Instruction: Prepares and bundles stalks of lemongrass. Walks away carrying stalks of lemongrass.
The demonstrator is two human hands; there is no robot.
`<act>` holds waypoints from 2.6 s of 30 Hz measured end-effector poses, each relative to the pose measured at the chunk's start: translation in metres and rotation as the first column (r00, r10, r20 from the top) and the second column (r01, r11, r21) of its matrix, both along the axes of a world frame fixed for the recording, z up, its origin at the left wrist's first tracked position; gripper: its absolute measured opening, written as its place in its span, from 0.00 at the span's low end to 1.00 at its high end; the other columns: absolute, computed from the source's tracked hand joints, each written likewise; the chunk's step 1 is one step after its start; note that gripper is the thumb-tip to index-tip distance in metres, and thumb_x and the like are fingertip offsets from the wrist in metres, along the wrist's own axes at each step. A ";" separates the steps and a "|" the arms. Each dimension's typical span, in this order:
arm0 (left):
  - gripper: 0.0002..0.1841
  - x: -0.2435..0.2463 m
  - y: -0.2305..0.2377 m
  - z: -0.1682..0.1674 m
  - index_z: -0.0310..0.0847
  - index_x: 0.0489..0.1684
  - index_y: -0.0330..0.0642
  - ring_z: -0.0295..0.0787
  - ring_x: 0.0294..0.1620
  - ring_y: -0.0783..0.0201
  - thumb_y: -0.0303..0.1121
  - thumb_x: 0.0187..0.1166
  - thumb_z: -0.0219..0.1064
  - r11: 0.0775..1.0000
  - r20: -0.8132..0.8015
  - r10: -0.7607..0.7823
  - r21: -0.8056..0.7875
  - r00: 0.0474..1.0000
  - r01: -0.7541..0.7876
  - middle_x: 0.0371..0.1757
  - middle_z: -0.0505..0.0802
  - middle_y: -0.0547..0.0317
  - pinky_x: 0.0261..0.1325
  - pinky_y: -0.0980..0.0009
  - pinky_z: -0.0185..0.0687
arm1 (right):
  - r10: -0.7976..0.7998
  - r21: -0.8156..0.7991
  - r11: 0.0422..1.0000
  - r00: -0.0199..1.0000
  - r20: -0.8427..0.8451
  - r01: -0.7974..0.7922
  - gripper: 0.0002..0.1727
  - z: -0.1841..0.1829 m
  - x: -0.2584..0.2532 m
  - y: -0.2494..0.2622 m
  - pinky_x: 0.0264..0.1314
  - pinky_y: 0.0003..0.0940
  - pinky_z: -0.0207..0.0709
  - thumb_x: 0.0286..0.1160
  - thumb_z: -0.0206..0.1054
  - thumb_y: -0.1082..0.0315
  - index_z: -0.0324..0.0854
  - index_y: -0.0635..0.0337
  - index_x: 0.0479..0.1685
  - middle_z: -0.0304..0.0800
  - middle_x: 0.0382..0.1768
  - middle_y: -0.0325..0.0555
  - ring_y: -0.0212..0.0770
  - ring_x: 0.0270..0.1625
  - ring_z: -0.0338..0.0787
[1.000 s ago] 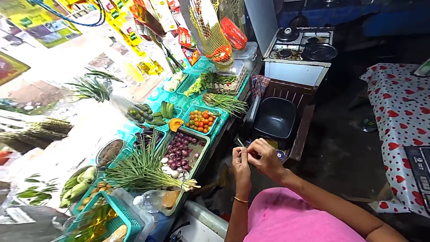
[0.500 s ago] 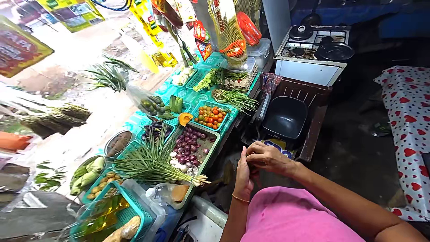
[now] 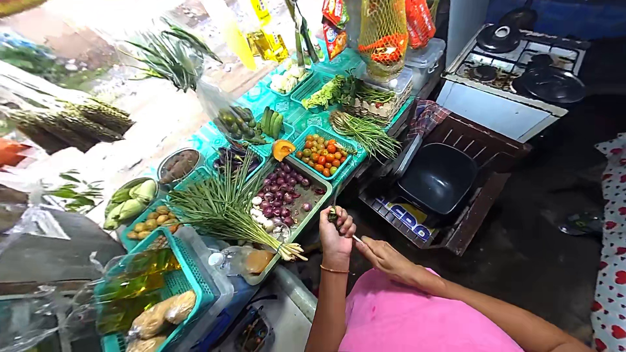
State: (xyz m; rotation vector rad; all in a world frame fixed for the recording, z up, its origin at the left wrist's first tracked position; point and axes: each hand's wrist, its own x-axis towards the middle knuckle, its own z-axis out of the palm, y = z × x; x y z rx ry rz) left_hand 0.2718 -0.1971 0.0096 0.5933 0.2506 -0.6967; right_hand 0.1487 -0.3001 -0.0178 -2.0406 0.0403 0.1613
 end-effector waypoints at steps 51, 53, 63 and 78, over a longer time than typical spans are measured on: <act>0.17 -0.034 0.113 -0.113 0.79 0.56 0.27 0.82 0.45 0.57 0.32 0.93 0.46 0.515 -0.115 0.423 0.847 0.899 -0.134 0.46 0.83 0.47 0.49 0.60 0.81 | 0.344 -0.295 0.898 0.939 0.006 -0.327 0.19 -0.083 0.217 0.020 0.72 0.56 0.78 0.82 0.65 0.56 0.87 0.59 0.62 0.87 0.63 0.58 0.56 0.69 0.86; 0.19 -0.036 0.118 -0.118 0.81 0.56 0.28 0.82 0.47 0.57 0.33 0.94 0.46 0.512 -0.092 0.319 0.854 0.943 -0.090 0.48 0.85 0.46 0.51 0.59 0.81 | 0.454 -0.156 0.877 0.890 -0.044 -0.455 0.20 -0.085 0.207 0.068 0.71 0.51 0.79 0.83 0.65 0.54 0.87 0.62 0.58 0.90 0.57 0.56 0.51 0.63 0.89; 0.18 -0.051 0.153 -0.133 0.74 0.71 0.28 0.87 0.58 0.52 0.30 0.92 0.51 0.550 0.040 0.281 0.812 0.959 -0.195 0.63 0.86 0.37 0.57 0.57 0.85 | 0.364 0.039 0.929 0.891 -0.271 -0.368 0.21 -0.097 0.185 0.137 0.61 0.45 0.83 0.78 0.70 0.66 0.79 0.68 0.65 0.88 0.50 0.59 0.49 0.50 0.90; 0.13 -0.030 0.151 -0.131 0.80 0.56 0.22 0.94 0.36 0.61 0.18 0.77 0.70 0.621 0.116 0.478 0.657 0.871 -0.428 0.41 0.94 0.44 0.45 0.68 0.91 | 0.255 0.193 0.962 0.886 -0.386 -0.193 0.18 -0.109 0.175 0.131 0.53 0.37 0.84 0.80 0.70 0.60 0.82 0.65 0.59 0.91 0.42 0.50 0.38 0.41 0.90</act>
